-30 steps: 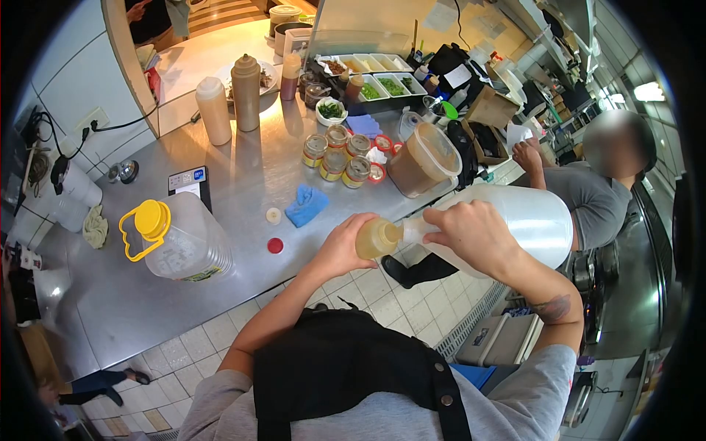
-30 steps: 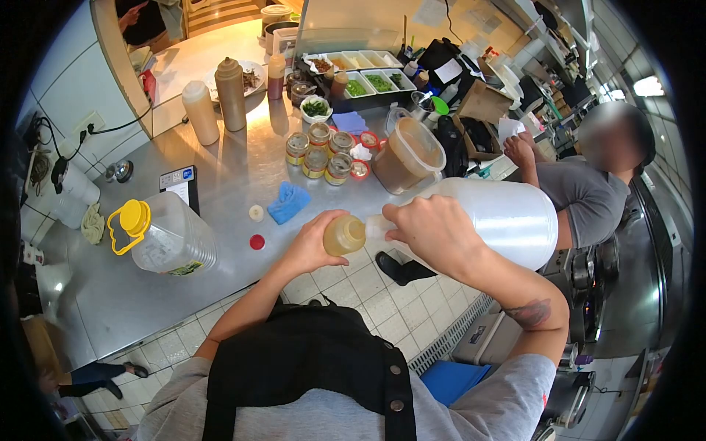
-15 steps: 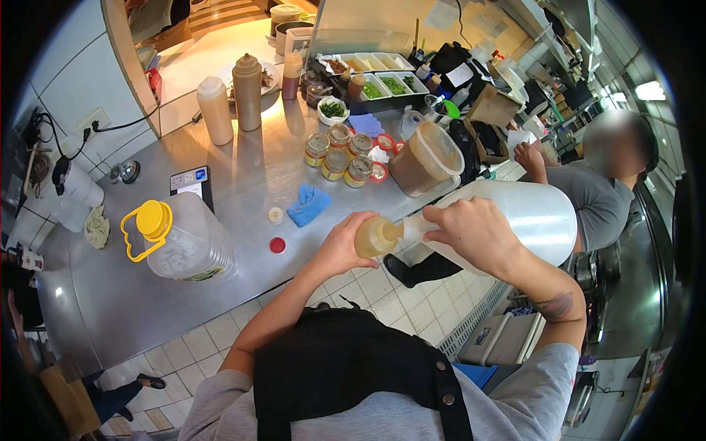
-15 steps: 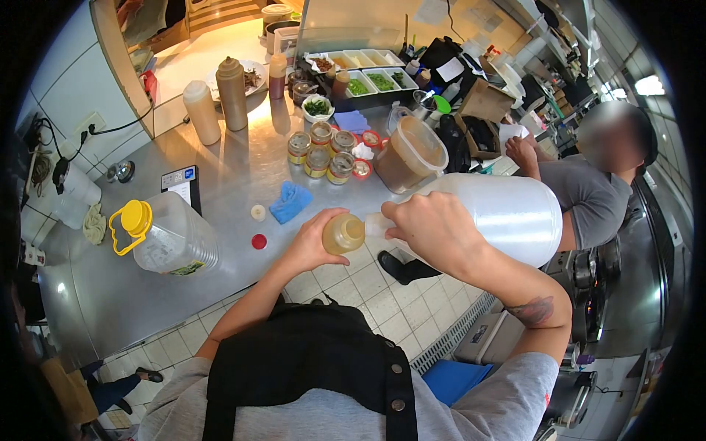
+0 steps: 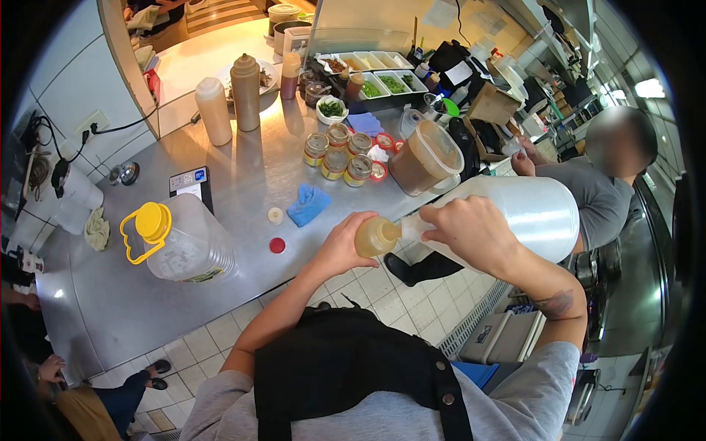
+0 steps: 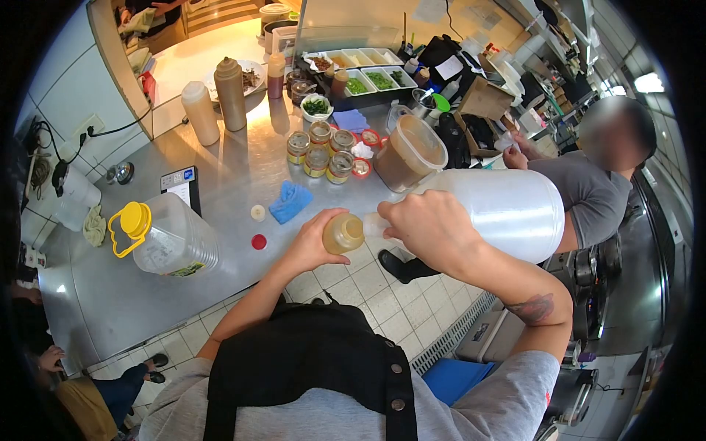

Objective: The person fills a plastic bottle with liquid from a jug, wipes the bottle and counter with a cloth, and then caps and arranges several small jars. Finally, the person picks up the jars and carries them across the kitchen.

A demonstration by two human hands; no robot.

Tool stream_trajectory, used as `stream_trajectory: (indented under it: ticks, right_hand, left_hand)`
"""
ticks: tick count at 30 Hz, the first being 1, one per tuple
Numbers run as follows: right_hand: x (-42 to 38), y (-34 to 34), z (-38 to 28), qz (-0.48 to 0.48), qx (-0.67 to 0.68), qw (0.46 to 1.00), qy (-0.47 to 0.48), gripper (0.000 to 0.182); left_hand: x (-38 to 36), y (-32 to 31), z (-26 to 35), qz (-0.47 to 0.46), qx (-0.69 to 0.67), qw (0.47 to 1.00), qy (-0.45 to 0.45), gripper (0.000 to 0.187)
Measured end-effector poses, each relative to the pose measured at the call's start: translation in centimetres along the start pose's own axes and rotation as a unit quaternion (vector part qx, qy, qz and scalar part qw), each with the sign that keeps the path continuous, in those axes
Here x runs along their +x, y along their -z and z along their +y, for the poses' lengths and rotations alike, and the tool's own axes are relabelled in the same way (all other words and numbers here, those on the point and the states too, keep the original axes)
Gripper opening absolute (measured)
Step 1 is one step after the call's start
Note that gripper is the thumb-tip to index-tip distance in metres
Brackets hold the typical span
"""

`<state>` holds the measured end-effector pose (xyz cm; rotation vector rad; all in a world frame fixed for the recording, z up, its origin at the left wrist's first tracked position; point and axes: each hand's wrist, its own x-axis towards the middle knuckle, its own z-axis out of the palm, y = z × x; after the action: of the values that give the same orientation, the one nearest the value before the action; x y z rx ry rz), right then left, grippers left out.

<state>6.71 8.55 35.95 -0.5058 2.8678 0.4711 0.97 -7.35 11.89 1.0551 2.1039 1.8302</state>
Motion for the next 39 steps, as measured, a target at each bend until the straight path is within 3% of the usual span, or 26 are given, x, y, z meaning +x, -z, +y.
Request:
stream_trajectory:
  ticks: [39]
  right_hand:
    - [1.01,-0.05,-0.18,-0.008,-0.022,1.000,0.016,0.016]
  left_hand:
    - [0.54,-0.21,0.42,0.001,-0.005,1.000,0.005,0.090]
